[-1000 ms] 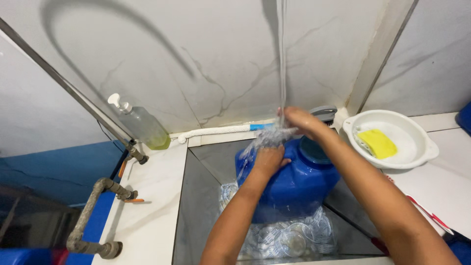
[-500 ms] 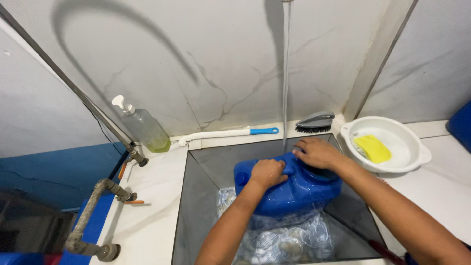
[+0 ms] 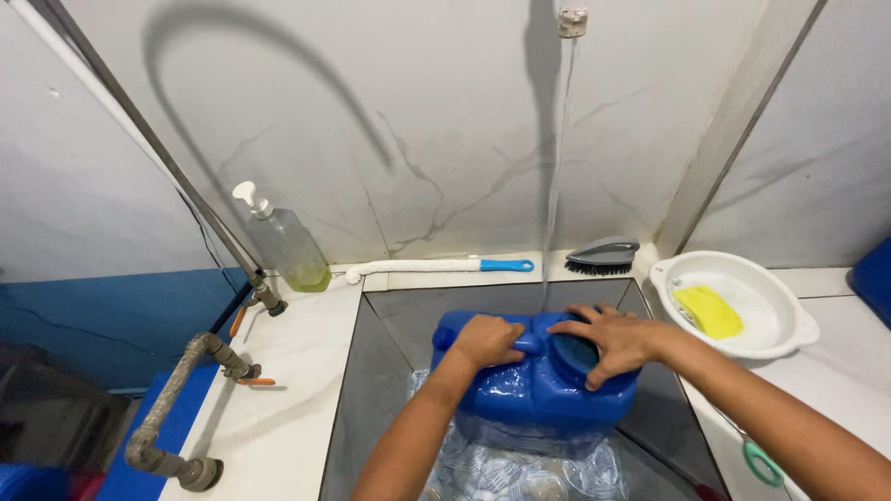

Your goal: The person cleans multiple blue plastic jerrycans at a sink. They remove plastic seals with scissors, scrub the exterior with a sponge, rinse the interior with running water, and use a toothbrush to clean the rim. After cleaning, they place the jerrycans on the floor among other containers.

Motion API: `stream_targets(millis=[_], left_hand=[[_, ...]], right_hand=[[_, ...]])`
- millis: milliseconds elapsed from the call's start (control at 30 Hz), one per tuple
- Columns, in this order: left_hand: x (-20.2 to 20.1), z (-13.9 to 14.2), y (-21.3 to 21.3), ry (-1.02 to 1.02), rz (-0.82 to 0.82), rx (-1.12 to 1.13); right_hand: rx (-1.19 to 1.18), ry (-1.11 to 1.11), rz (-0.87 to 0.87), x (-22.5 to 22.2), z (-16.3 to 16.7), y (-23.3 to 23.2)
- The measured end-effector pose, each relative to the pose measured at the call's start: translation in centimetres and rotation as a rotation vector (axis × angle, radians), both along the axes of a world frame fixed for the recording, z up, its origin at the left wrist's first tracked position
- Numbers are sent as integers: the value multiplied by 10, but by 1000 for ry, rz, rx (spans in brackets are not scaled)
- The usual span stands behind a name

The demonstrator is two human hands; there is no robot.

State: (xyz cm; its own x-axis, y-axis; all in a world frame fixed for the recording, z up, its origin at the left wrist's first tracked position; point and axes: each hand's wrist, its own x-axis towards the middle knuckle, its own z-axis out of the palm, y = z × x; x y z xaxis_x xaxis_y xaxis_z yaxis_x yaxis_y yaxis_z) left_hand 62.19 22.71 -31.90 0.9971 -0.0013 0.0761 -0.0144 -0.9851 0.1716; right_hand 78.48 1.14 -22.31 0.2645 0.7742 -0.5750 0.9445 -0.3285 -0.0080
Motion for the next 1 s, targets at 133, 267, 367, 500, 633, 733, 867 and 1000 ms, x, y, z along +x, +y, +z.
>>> stream_targets(millis=[133,267,367,500,633,733,867,1000], left_hand=[[-28,0,6,-45,-48,8],[-45,-4,-22,-67,-8,27],[-48,-6,-49,-77,19,16],[-54,-10,-76,-106,36,15],[-63,-15,-87,-104,44,24],[-66,-17,-91,-127,47,16],[-61,-20,-94,-151,58,4],[-53,-21,-96,-162,49,13]], right_hand=[[633,1191,-500,31,2,-10],[1071,1902,-1032,31,-11,12],[1174,1832,-1065,2,-28,59],[1255,1348,-1139,-37,-48,112],[1499,1073,-1095,-37,-56,121],[1602,811,-866,-27,-58,115],[1462,462,-896,-16,-52,103],[1327,473,-1013,-15,-34,88]])
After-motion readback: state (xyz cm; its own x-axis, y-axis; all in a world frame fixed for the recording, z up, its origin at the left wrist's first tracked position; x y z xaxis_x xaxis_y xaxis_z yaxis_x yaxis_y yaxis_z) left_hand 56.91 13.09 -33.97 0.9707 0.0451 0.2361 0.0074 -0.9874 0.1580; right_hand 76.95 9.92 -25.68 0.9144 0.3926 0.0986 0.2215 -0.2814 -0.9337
